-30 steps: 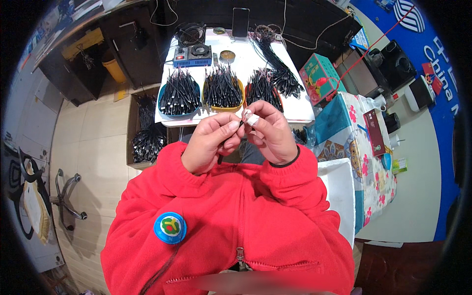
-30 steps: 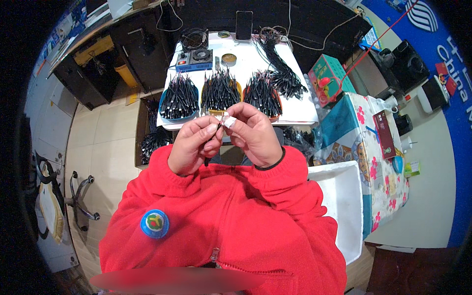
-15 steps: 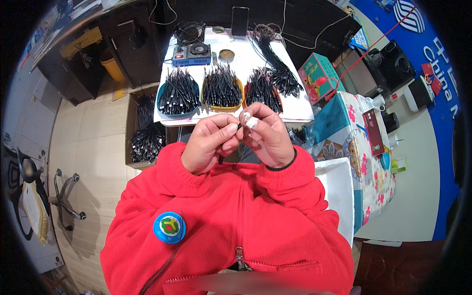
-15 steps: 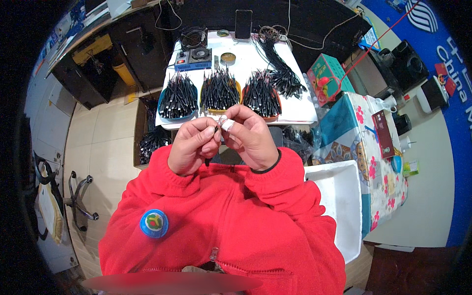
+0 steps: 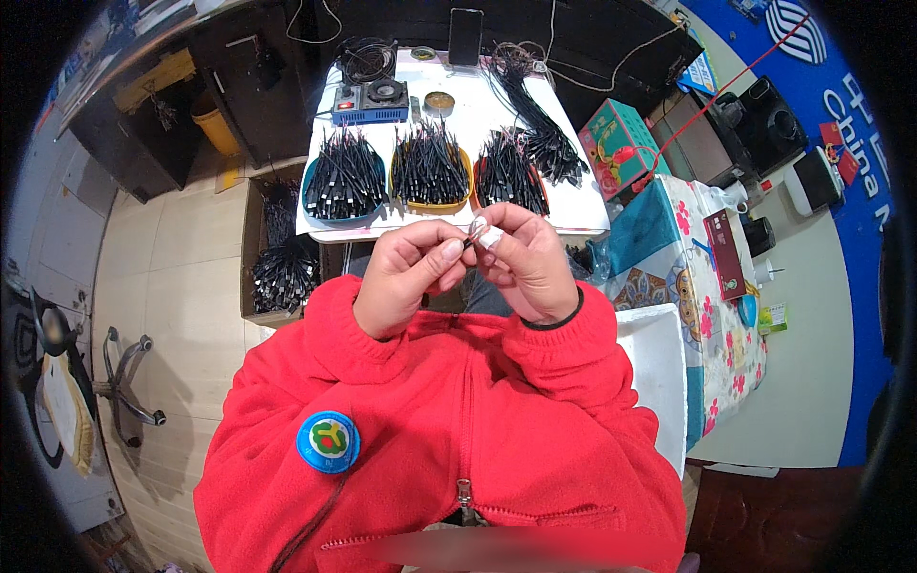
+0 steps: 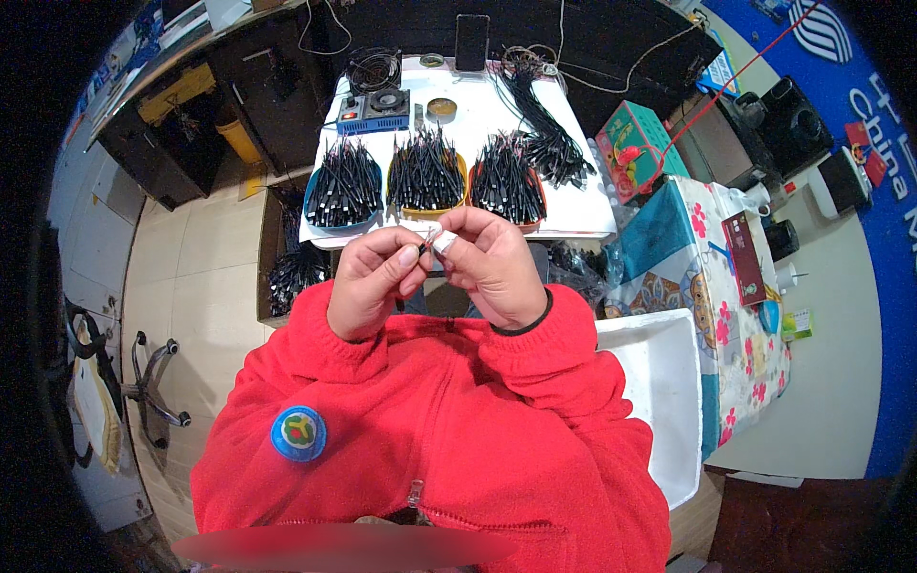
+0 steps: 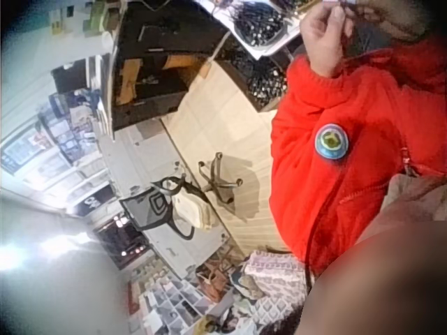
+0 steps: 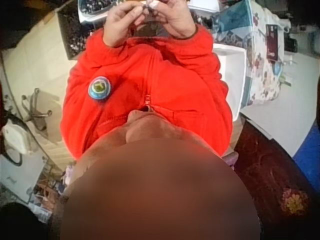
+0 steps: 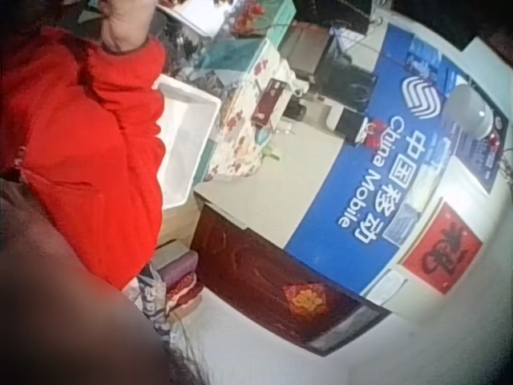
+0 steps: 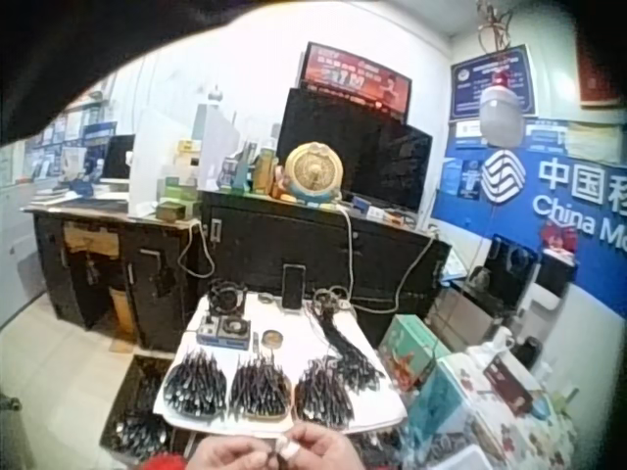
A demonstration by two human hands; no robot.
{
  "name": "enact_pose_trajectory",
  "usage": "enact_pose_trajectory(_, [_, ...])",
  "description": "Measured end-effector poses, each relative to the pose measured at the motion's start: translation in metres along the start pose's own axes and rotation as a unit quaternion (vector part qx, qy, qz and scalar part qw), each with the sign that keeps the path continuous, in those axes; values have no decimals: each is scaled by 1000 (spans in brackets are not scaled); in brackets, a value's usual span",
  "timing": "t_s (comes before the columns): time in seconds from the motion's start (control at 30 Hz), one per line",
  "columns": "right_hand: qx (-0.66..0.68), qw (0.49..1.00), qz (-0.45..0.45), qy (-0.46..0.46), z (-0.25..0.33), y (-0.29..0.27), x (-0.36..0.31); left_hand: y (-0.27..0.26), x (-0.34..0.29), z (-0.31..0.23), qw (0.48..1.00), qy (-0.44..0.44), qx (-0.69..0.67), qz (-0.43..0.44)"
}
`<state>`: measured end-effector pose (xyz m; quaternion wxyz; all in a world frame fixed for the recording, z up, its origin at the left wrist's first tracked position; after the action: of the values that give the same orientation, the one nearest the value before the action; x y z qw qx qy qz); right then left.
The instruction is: The person repeatedly picks up black cables from trays on a table, attaches small white connectors to the cable ends, and places the finished cables into a white bin. The process is continuous and repetitive throughout the clip.
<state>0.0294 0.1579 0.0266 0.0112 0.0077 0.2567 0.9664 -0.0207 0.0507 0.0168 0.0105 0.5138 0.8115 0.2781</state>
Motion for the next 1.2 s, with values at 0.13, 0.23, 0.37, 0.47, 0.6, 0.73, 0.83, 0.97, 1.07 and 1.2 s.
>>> enact_pose_trajectory(0.13, [72, 995, 53, 46, -12, -3, 2, 1, -3, -2, 995, 12, 102, 15])
enact_pose_trajectory(0.23, [96, 988, 89, 79, -23, -11, 5, -3, -2, 2, 983, 8, 179, 28])
enact_pose_trajectory(0.37, [178, 974, 80, 119, -46, -22, 9, -11, 7, 22, 981, -4, 193, 22])
enact_pose_trajectory(0.47, [169, 980, 29, 104, -50, -44, 14, -24, 13, 40, 992, -56, 110, -10])
enact_pose_trajectory(0.6, [-204, 973, -90, -62, 7, -119, 39, -45, 24, 51, 991, -104, 65, -59])
enact_pose_trajectory(0.73, [-607, 733, -293, -87, 47, -188, 73, -54, 34, 55, 991, -93, 46, -84])
enact_pose_trajectory(0.83, [-668, 691, -275, -9, 33, -211, 91, -58, 38, 57, 991, -79, 40, -104])
enact_pose_trajectory(0.97, [-694, 654, -298, -43, 30, -209, 90, -66, 39, 59, 987, -75, 35, -138])
enact_pose_trajectory(1.07, [-694, 654, -296, -56, 29, -207, 90, -68, 39, 61, 985, -78, 34, -149])
enact_pose_trajectory(1.2, [-734, 608, -289, -95, 29, -201, 93, -67, 36, 61, 986, -62, 14, -155])
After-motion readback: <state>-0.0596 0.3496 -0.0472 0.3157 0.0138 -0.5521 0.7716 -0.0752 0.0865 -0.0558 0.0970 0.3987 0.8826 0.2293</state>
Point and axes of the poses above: each hand's wrist, its own x-axis towards the middle knuckle, its own y-axis out of the palm, z = x × y, the point moved 7 cm from there along x, towards the middle knuckle, and after that the axes turned 6 degrees about z, right-handed, at the moved point
